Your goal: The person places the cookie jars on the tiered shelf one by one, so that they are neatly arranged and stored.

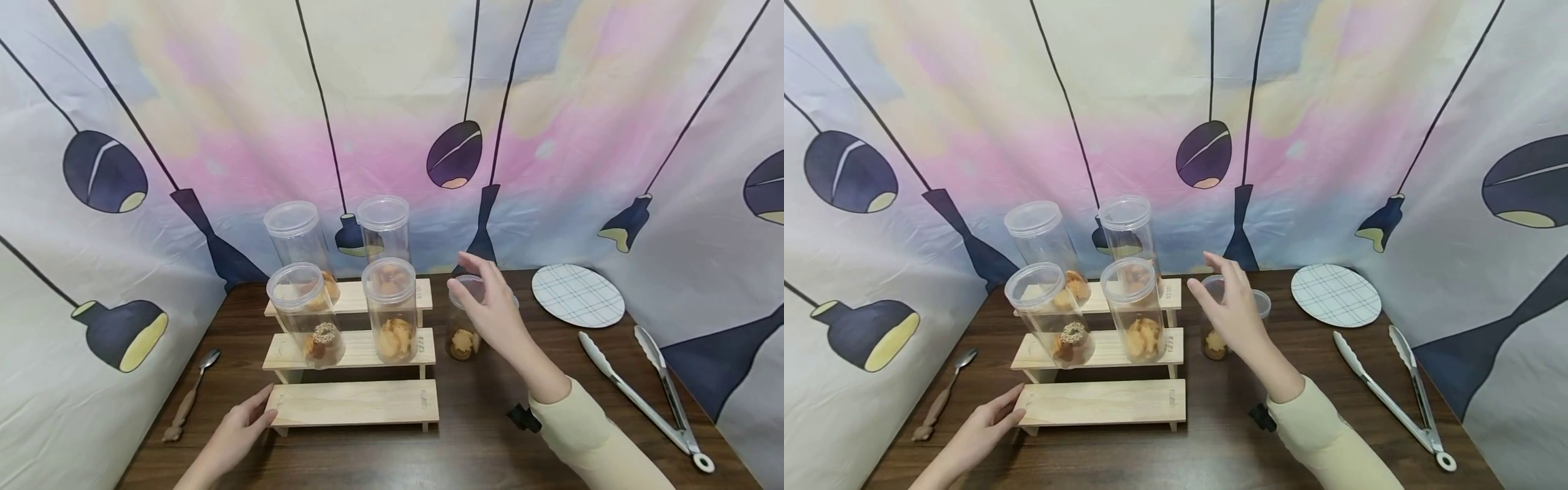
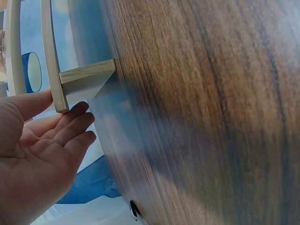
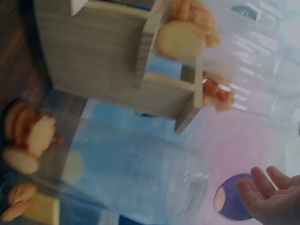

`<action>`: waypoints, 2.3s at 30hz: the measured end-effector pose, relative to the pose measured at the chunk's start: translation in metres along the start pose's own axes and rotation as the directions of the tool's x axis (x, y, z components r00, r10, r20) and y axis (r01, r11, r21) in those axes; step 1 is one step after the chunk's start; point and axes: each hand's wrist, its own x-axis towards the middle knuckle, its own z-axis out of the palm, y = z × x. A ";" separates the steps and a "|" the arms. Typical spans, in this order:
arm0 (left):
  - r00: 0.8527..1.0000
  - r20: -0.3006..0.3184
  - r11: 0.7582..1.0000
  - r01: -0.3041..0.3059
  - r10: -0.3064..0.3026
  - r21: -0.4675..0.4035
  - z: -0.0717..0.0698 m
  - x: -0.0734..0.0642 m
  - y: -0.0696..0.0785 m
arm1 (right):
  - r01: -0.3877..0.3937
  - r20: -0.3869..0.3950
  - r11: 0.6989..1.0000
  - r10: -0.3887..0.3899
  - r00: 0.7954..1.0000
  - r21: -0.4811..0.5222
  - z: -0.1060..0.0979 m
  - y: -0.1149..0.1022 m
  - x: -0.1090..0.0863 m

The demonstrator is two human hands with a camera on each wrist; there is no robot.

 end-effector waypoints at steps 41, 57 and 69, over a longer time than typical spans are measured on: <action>1.000 -0.010 1.000 -0.003 0.003 0.029 0.000 0.001 0.000 | -0.270 0.062 0.953 0.281 0.958 -0.139 -0.003 0.066 -0.021; 1.000 0.008 1.000 0.010 -0.010 0.019 0.000 0.001 0.000 | -0.246 0.007 0.964 0.248 0.969 -0.096 -0.008 0.061 -0.024; 0.999 0.017 1.000 0.027 -0.027 0.003 0.000 0.003 0.000 | -0.184 -0.027 0.973 0.182 0.983 -0.140 -0.024 0.033 -0.032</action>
